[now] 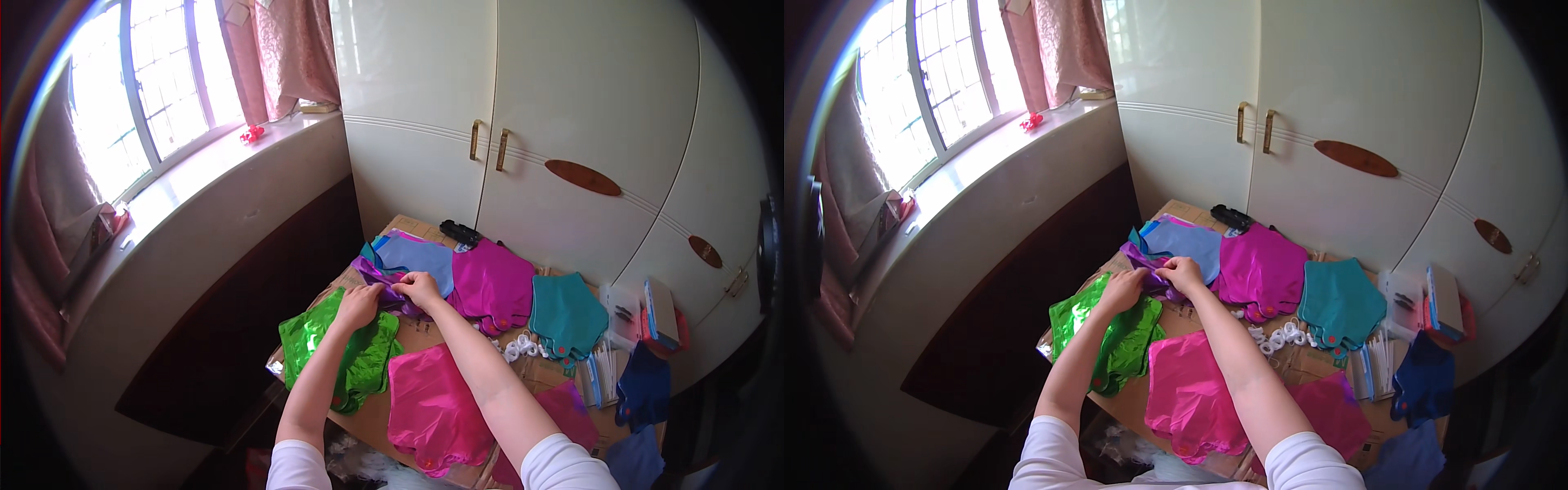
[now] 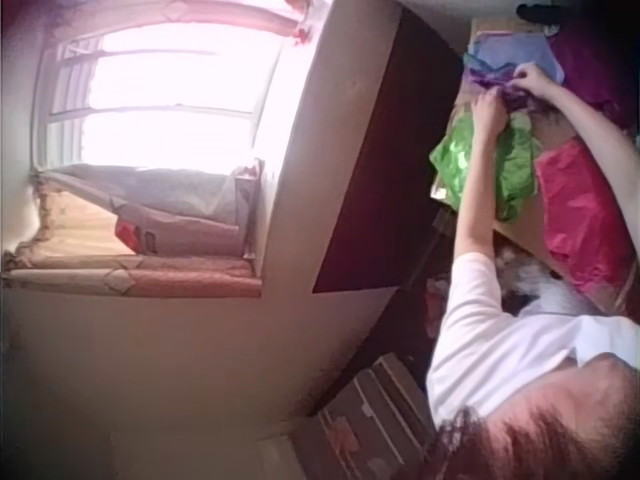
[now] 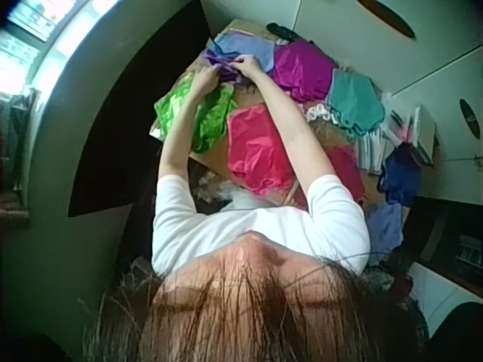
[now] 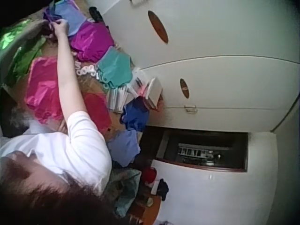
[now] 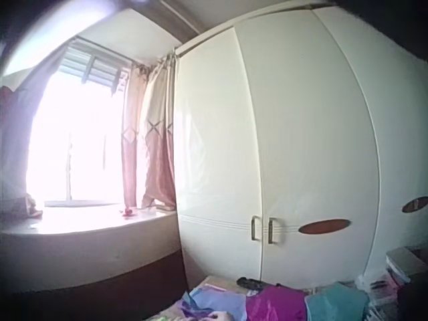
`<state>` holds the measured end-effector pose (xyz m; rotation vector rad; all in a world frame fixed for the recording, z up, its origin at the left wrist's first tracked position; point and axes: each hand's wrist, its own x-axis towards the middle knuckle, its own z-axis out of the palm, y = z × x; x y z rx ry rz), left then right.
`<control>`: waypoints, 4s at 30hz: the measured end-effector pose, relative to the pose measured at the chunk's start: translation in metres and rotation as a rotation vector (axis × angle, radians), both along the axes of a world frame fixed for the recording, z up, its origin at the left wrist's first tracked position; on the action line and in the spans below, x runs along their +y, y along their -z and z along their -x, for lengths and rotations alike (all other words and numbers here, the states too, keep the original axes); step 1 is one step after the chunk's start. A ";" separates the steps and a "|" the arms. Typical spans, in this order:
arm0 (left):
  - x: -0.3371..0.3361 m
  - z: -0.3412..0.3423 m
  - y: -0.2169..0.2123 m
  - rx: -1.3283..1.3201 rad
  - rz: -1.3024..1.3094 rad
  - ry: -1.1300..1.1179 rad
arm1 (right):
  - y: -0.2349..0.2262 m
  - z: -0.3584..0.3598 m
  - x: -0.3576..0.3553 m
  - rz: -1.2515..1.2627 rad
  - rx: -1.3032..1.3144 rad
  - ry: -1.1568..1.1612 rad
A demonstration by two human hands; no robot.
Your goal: Folding and inserting colorful plastic bags into plastic packaging pouches.
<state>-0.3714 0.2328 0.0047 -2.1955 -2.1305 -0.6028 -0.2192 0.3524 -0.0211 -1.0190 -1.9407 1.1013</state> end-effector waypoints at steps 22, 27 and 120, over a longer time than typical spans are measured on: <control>0.023 -0.013 0.019 0.135 -0.097 -0.087 | -0.208 -0.104 0.010 -0.879 0.338 0.486; -0.002 0.003 -0.002 -0.159 0.083 -0.175 | -0.198 -0.057 -0.070 -1.279 0.142 0.056; -0.178 -0.301 0.006 -1.359 0.777 0.437 | -0.043 -0.349 -0.413 -0.714 -0.540 0.148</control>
